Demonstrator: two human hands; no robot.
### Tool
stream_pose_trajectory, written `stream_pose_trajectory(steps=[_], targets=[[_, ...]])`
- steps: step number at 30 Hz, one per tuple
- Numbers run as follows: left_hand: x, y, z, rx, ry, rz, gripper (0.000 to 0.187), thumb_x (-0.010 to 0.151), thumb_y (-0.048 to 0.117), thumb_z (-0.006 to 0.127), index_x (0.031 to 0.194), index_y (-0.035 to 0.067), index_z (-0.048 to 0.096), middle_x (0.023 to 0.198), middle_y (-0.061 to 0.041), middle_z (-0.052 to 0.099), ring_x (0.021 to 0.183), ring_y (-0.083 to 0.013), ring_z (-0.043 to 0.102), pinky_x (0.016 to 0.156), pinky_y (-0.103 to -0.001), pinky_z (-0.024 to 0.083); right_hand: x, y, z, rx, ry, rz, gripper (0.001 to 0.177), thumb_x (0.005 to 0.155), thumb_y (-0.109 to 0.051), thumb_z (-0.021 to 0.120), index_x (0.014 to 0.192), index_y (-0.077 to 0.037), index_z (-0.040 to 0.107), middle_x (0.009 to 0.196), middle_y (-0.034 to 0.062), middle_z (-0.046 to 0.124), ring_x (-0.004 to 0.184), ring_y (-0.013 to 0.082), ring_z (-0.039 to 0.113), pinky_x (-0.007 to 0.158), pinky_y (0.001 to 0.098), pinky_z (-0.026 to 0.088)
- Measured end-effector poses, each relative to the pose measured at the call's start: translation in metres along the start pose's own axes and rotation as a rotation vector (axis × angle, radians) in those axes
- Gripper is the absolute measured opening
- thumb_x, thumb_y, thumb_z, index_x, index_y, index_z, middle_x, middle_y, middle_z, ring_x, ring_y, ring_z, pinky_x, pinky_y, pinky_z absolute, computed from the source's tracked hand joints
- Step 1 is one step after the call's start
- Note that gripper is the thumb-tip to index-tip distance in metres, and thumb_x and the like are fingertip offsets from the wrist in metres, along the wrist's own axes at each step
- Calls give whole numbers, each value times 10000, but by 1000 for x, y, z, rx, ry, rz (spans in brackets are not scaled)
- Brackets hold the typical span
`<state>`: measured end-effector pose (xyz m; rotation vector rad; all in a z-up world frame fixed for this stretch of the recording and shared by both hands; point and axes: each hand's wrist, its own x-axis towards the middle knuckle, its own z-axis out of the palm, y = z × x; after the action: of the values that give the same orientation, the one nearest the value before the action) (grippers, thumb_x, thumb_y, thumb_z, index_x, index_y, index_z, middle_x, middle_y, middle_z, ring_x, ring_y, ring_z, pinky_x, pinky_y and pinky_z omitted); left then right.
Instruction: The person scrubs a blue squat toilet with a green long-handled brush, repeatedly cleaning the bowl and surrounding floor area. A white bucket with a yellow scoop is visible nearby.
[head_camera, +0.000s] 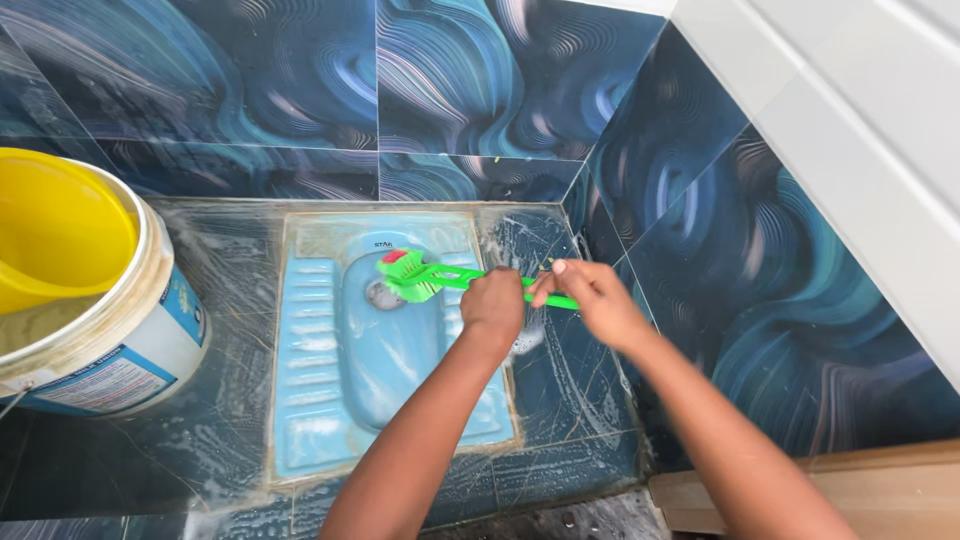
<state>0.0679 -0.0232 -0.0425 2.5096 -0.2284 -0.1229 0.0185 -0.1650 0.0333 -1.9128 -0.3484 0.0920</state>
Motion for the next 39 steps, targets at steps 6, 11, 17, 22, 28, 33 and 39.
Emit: stream_pose_trajectory(steps=[6, 11, 17, 22, 28, 33, 39], targets=[[31, -20, 35, 455, 86, -64, 238, 883, 130, 629, 1051, 42, 773, 1106, -233, 727, 1080, -527, 663, 749, -473, 606, 18, -16, -43, -277, -472, 270, 604, 899, -354, 699, 1424, -104, 537, 1590, 155, 333, 1441, 299, 366, 1157, 469, 356], [49, -150, 62, 626, 155, -148, 241, 912, 134, 623, 1057, 16, 775, 1162, -242, 709, 1137, -436, 652, 997, -531, 517, 53, 49, 81, -812, -579, 296, 877, 915, -444, 650, 1610, -190, 178, 1651, 101, 312, 1507, 311, 330, 1241, 457, 248], [31, -254, 92, 582, 328, -43, 484, 821, 170, 648, 1238, -77, 645, 1175, -217, 689, 1199, -374, 629, 1127, -412, 421, 44, 88, 186, -971, -394, 160, 661, 961, -97, 472, 1608, -125, 336, 1281, 368, 545, 952, 456, 709, 861, 498, 589], [61, -145, 128, 173, 302, 279, 410, 898, 59, 566, 1293, -29, 629, 1280, -215, 664, 1224, -340, 630, 1074, -419, 500, 21, 66, 110, -1194, -176, 345, 481, 905, -88, 509, 1380, -55, 575, 1125, 332, 663, 1025, 448, 692, 870, 498, 596], [69, -20, 173, 174, -16, 564, 372, 927, 104, 569, 1286, 24, 628, 1336, -219, 620, 1339, -391, 528, 1075, -437, 479, -40, 54, 40, -1039, -49, 759, 481, 957, -153, 503, 1421, -28, 493, 1156, 316, 687, 1106, 469, 675, 952, 533, 547], [66, -60, 159, 282, -123, 681, 380, 813, 187, 701, 1165, 46, 685, 1248, -191, 671, 1277, -348, 591, 1088, -419, 482, -26, 62, 82, -902, -99, 796, 393, 903, -101, 561, 1275, 20, 599, 1212, 320, 661, 1172, 468, 641, 1004, 502, 537], [62, -130, 117, 337, -250, 467, 213, 847, 111, 677, 1046, 69, 739, 1174, -175, 722, 1184, -315, 677, 941, -455, 576, 3, 64, 134, -752, -234, 726, 441, 855, -103, 611, 1272, 36, 580, 1243, 300, 647, 1175, 436, 651, 996, 477, 543]])
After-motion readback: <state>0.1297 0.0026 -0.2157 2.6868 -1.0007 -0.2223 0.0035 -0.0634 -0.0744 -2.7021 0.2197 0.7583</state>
